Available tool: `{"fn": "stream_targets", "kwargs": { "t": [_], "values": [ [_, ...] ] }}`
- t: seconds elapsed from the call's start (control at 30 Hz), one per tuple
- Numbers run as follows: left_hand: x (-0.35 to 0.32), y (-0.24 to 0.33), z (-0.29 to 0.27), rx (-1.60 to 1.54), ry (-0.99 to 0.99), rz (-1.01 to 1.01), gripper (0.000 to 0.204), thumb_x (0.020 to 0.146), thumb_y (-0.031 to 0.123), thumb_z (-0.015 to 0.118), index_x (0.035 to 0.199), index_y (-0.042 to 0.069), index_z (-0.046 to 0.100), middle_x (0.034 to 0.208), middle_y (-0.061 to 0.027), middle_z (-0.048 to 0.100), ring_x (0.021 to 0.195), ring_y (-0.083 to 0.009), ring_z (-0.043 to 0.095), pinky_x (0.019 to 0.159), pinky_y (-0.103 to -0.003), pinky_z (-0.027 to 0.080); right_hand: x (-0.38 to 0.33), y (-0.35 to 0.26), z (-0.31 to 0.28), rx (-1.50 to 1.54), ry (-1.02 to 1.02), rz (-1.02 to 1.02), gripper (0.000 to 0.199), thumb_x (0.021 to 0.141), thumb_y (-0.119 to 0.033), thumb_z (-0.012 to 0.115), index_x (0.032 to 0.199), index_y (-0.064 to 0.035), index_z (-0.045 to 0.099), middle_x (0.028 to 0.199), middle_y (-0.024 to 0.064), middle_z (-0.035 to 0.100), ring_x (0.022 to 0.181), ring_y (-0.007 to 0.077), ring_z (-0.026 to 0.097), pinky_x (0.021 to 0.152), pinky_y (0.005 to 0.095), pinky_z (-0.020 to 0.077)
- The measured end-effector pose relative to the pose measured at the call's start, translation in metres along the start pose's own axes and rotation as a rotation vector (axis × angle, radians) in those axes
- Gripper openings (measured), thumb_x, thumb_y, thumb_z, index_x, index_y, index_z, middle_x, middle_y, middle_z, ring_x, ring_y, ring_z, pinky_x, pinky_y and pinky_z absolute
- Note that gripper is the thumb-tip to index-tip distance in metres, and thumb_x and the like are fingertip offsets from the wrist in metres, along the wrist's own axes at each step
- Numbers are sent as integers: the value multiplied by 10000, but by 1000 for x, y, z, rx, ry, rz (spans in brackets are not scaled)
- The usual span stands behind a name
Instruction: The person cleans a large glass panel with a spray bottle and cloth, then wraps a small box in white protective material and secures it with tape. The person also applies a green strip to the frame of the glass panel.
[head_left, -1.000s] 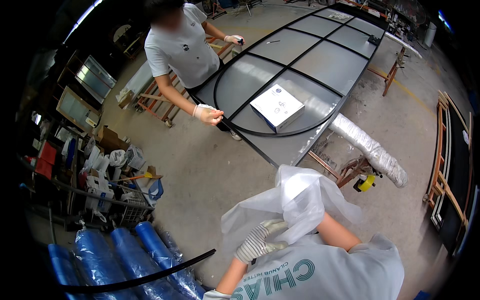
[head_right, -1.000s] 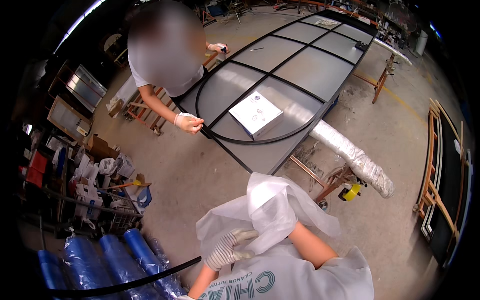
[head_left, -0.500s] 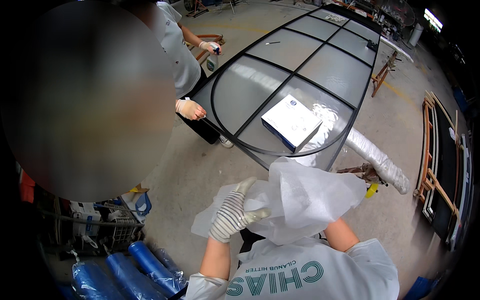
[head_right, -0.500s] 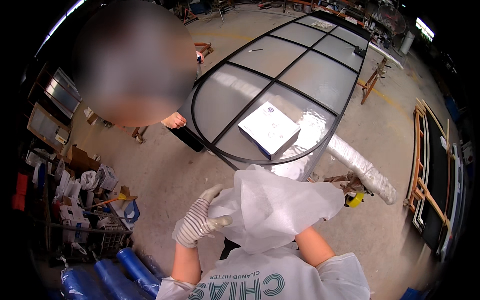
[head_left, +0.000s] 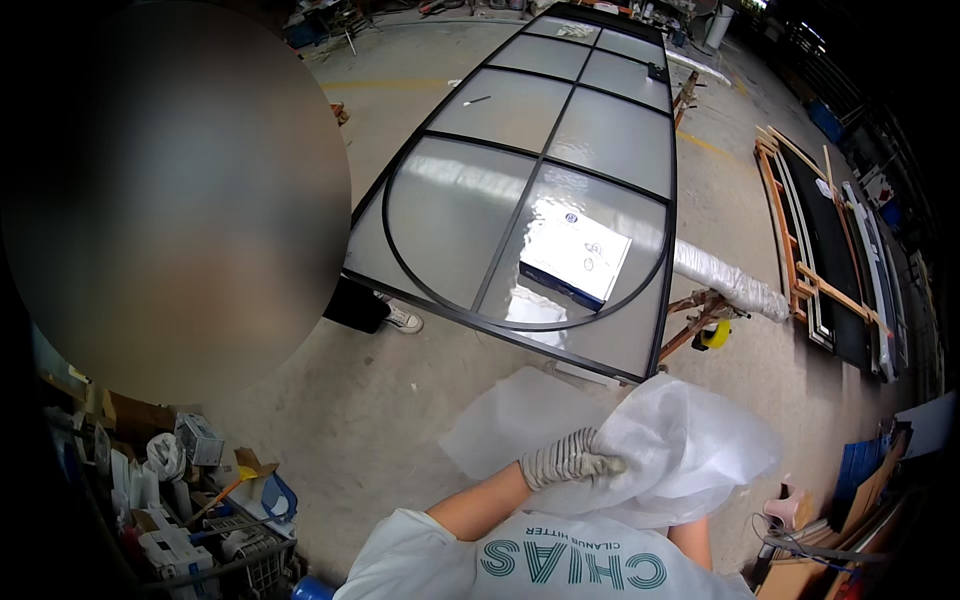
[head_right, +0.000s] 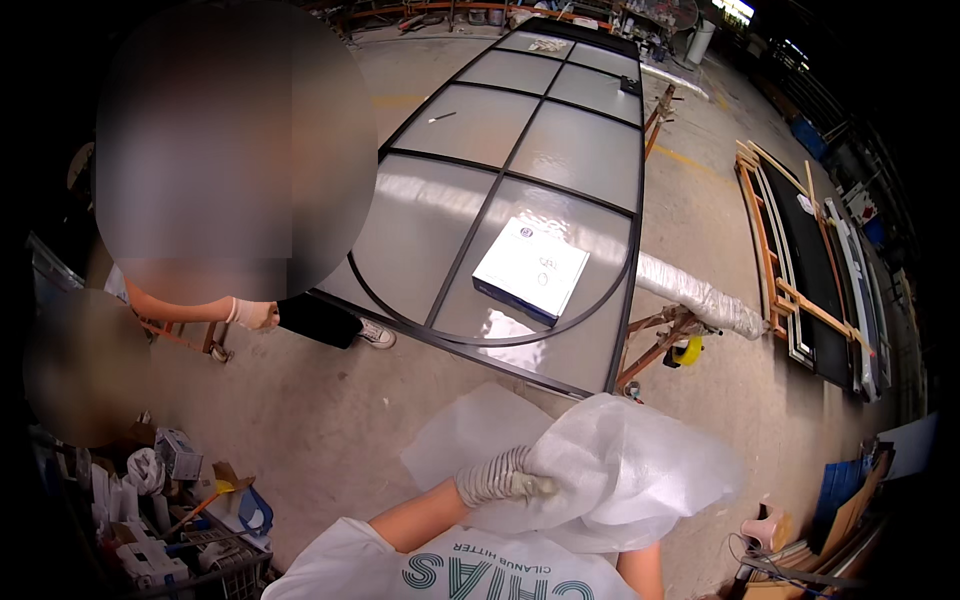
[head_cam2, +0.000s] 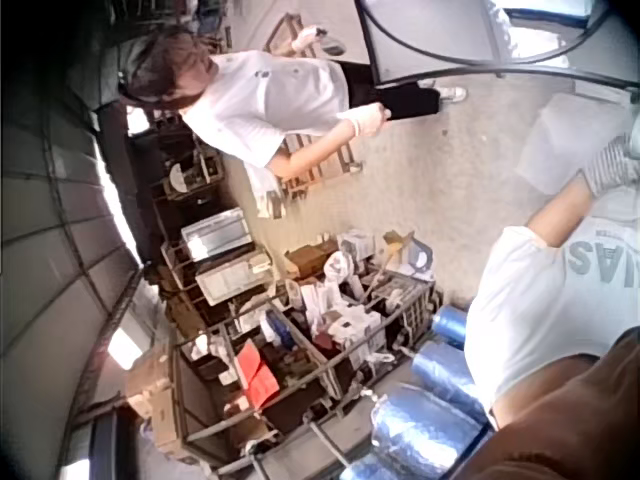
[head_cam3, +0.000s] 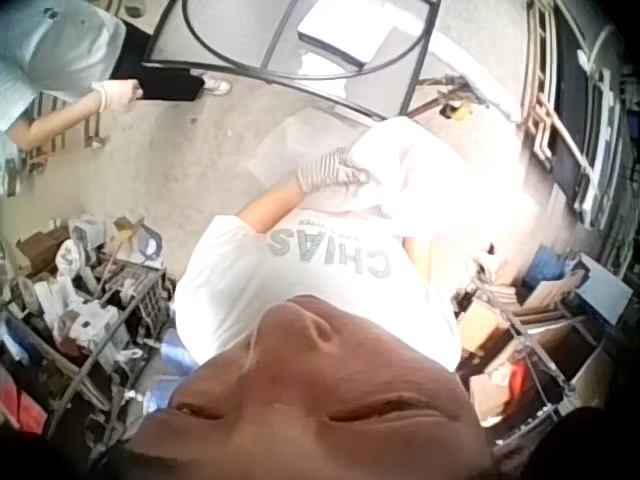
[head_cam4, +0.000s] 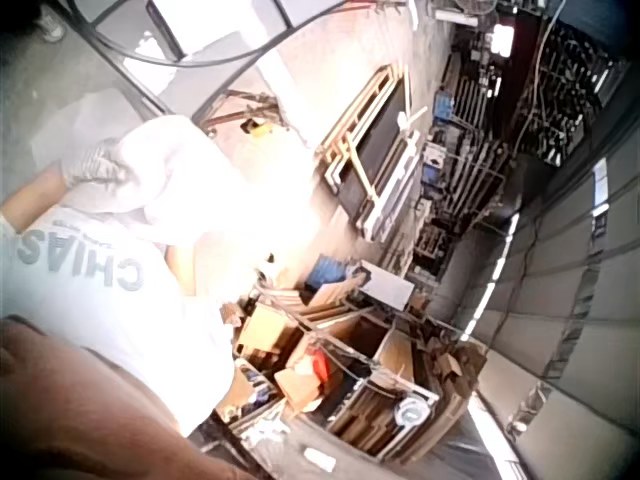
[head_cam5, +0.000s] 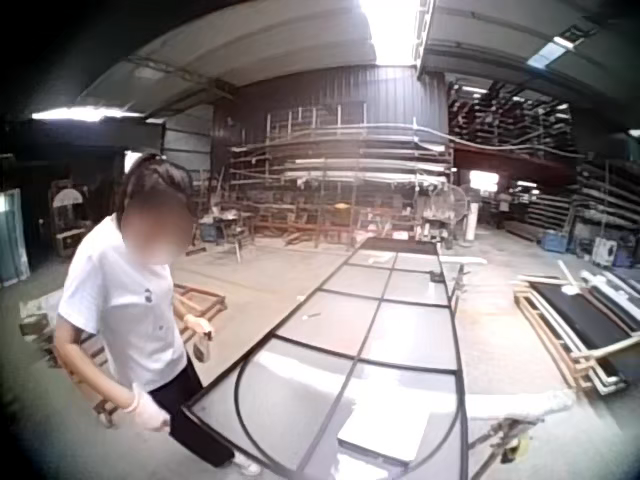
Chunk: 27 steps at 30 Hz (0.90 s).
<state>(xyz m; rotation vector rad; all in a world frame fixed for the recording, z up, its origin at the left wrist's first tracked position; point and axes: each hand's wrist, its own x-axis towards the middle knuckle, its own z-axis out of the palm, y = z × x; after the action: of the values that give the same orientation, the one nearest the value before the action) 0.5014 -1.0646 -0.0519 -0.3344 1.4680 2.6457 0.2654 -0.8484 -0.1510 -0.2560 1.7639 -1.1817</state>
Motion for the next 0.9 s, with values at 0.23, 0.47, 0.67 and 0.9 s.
{"fn": "stream_targets", "kwargs": {
  "t": [0.23, 0.47, 0.67, 0.9],
  "values": [
    [7, 23, -20, -586, 364, 446, 590, 855, 398, 636, 1274, 7, 494, 1213, -92, 573, 1064, -210, 574, 921, -338, 484, -76, -1, 25, 211, 338, -272, 424, 891, -298, 600, 1131, 51, 588, 962, 124, 660, 884, 199, 635, 825, 331, 515],
    [33, 13, 43, -443, 399, 527, 577, 849, 412, 636, 1259, 29, 501, 1192, -82, 575, 1070, -217, 559, 949, -364, 457, -131, -12, 64, 143, 443, -674, 511, 804, -351, 704, 1137, 13, 571, 1056, 144, 623, 998, 230, 595, 900, 355, 461],
    [14, 4, 121, -513, 288, 459, 582, 842, 413, 647, 1279, 62, 492, 1216, -78, 569, 1098, -226, 550, 956, -383, 453, -129, 54, 75, -377, 994, -677, 892, 605, -446, 810, 1273, 20, 447, 1333, 224, 404, 1217, 346, 422, 1002, 446, 375],
    [-16, -7, 132, -132, 345, 285, 616, 838, 444, 633, 1294, 60, 481, 1231, -84, 561, 1101, -218, 545, 961, -381, 447, -149, 58, -21, 412, 267, -556, 620, 760, -446, 735, 1160, 1, 581, 1070, 139, 637, 967, 246, 624, 902, 371, 481]
  ]
}}
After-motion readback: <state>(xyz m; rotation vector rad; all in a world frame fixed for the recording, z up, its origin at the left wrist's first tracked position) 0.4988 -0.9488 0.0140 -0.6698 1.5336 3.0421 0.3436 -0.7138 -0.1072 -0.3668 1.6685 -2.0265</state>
